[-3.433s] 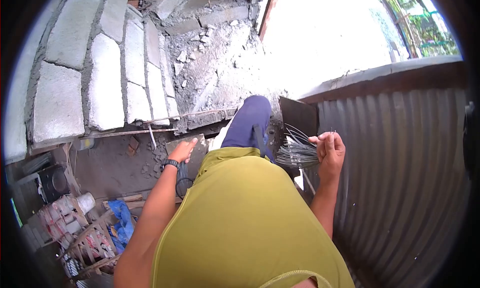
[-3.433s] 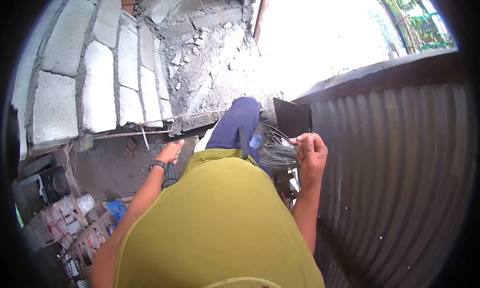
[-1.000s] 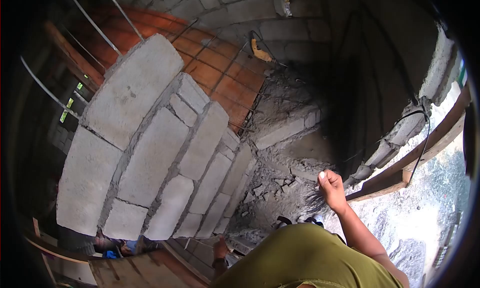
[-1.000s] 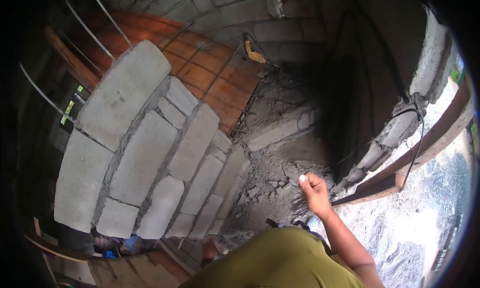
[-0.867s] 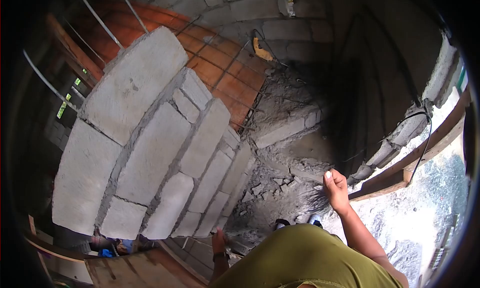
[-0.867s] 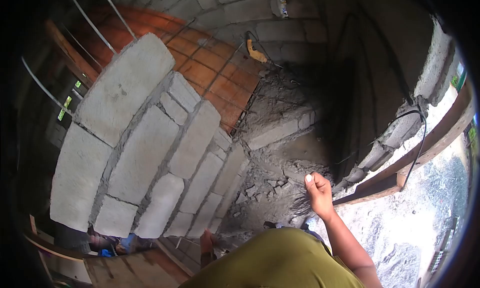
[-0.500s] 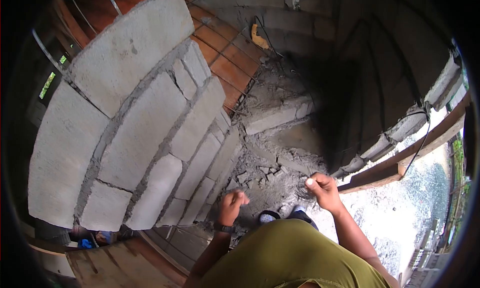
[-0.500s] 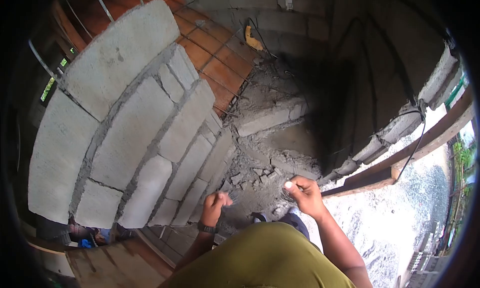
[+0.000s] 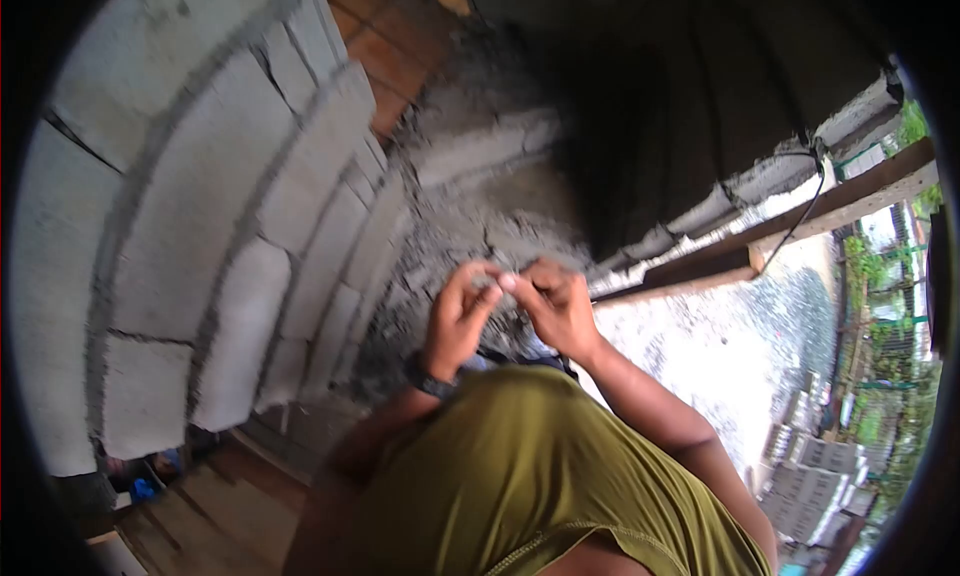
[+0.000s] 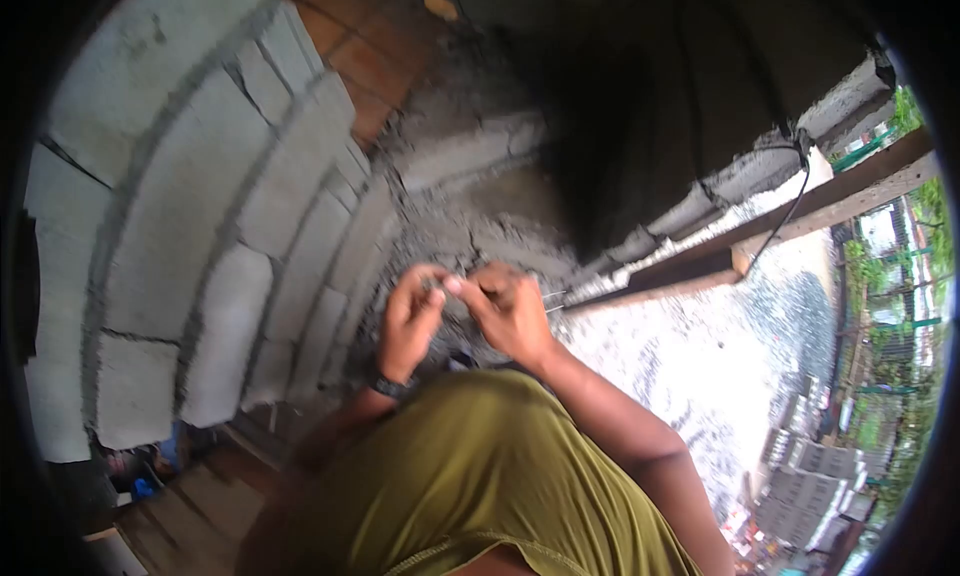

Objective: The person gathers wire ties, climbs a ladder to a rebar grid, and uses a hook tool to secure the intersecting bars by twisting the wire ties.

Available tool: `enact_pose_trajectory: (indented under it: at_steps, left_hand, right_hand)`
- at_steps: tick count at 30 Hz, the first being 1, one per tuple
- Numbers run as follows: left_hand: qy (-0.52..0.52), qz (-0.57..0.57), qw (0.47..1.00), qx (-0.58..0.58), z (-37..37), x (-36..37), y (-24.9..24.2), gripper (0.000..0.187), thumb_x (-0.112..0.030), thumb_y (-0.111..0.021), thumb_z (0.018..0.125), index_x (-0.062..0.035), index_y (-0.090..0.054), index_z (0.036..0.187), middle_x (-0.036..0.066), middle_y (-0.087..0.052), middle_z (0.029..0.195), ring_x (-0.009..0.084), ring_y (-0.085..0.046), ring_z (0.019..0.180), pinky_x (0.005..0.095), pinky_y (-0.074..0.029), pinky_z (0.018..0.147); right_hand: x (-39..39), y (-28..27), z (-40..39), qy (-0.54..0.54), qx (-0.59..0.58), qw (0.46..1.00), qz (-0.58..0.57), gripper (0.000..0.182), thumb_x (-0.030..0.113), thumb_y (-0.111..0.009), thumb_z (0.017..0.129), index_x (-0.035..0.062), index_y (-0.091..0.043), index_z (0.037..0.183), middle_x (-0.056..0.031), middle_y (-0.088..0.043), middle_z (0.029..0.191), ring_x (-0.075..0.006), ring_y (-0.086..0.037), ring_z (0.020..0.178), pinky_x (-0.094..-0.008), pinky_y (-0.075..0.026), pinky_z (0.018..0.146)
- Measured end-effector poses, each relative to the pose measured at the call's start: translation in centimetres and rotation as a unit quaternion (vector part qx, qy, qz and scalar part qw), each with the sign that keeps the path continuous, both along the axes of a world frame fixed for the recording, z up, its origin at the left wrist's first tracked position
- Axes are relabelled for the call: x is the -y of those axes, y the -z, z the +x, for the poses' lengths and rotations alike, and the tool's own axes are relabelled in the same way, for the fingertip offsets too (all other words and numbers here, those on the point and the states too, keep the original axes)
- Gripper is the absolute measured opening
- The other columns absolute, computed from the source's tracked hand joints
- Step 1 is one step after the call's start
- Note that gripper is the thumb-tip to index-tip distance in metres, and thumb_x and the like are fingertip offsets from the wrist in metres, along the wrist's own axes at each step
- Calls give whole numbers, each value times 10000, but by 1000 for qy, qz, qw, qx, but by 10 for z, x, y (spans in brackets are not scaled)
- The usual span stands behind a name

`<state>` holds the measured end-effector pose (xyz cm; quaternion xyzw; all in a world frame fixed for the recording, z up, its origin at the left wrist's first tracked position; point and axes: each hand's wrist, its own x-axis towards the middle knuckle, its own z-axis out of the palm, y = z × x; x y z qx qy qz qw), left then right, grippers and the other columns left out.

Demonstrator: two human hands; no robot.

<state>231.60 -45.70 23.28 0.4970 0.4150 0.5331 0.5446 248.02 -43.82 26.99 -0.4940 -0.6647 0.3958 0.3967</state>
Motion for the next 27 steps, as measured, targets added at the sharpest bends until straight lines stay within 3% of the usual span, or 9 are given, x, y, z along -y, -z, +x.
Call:
enact_pose_trajectory:
  at_steps: [2, 5, 8, 11, 13, 16, 19, 22, 27]
  left_hand:
    - [26, -13, 999, -13, -5, 1, -10, 239, -230, -599, 965, -53, -563, 1121, -88, -417, 670, -5, -317, 576, 193, -243, 505]
    - [59, -11, 997, -57, -9, -3, -13, 310, -306, -605, 961, -18, -591, 1073, -3, -602, 767, 36, -502, 666, 229, -411, 592]
    - [59, -14, 997, -57, -10, -2, 0, 317, -319, -609, 958, -7, -622, 1009, 19, -643, 821, 57, -549, 728, 257, -457, 658]
    - [52, -8, 997, -50, -16, 2, 6, 313, -316, -603, 962, -5, -639, 976, 16, -637, 813, 64, -549, 737, 259, -456, 668]
    - [92, -42, 989, -112, -28, 3, -3, 300, -299, -612, 955, -2, -643, 976, 62, -668, 831, 106, -594, 747, 294, -471, 663]
    - [26, 31, 991, -130, -27, 6, 18, 273, -272, -632, 936, 0, -648, 949, 109, -670, 793, 172, -626, 697, 328, -478, 646]
    - [11, 36, 992, -117, -34, 8, 8, 272, -268, -634, 934, 3, -654, 918, 110, -670, 753, 190, -648, 694, 333, -486, 650]
    - [61, 36, 994, -84, -43, 3, 5, 261, -249, -641, 932, 9, -653, 963, 114, -669, 795, 150, -635, 711, 315, -475, 636]
    - [25, 40, 981, -186, -52, 8, 5, 327, -297, -710, 879, -39, -632, 1065, 37, -574, 653, 102, -496, 585, 289, -422, 559]
  right_hand:
    - [1, 4, -4, 1, -19, 1000, -7, 285, 229, -707, 878, -27, -666, 758, -122, -605, 663, -206, -560, 624, -330, -442, 589]
    - [-2, 2, -8, -12, -31, 999, -4, 260, 214, -709, 883, -24, -680, 780, -97, -610, 643, -154, -548, 599, -308, -437, 569]
    - [-6, 2, -13, -12, -29, 999, -31, 252, 217, -713, 883, -23, -696, 806, -80, -620, 640, -105, -543, 587, -282, -436, 548]
    - [-11, -4, -19, -28, -31, 996, -83, 270, 233, -719, 880, -23, -698, 798, -38, -624, 633, -54, -516, 594, -256, -427, 542]
    - [-16, -6, -24, -32, -37, 997, -65, 284, 236, -707, 891, -30, -692, 790, -35, -619, 628, -48, -505, 598, -249, -425, 544]
    - [-18, -17, -29, -70, 24, 995, -70, 291, 228, -716, 880, -30, -675, 754, -64, -624, 637, -68, -522, 601, -259, -437, 561]
    - [-23, -13, -35, -119, -70, 982, -131, 276, 209, -692, 905, 1, -664, 726, -25, -627, 650, -60, -518, 608, -249, -434, 584]
    - [-30, -21, -36, -141, -144, 955, -219, 302, 228, -680, 916, 8, -644, 711, -17, -618, 636, -48, -517, 609, -242, -426, 577]
    - [-30, -32, -34, -116, 39, 987, -104, 339, 277, -664, 927, 11, -637, 718, 3, -554, 576, -44, -448, 581, -260, -385, 528]
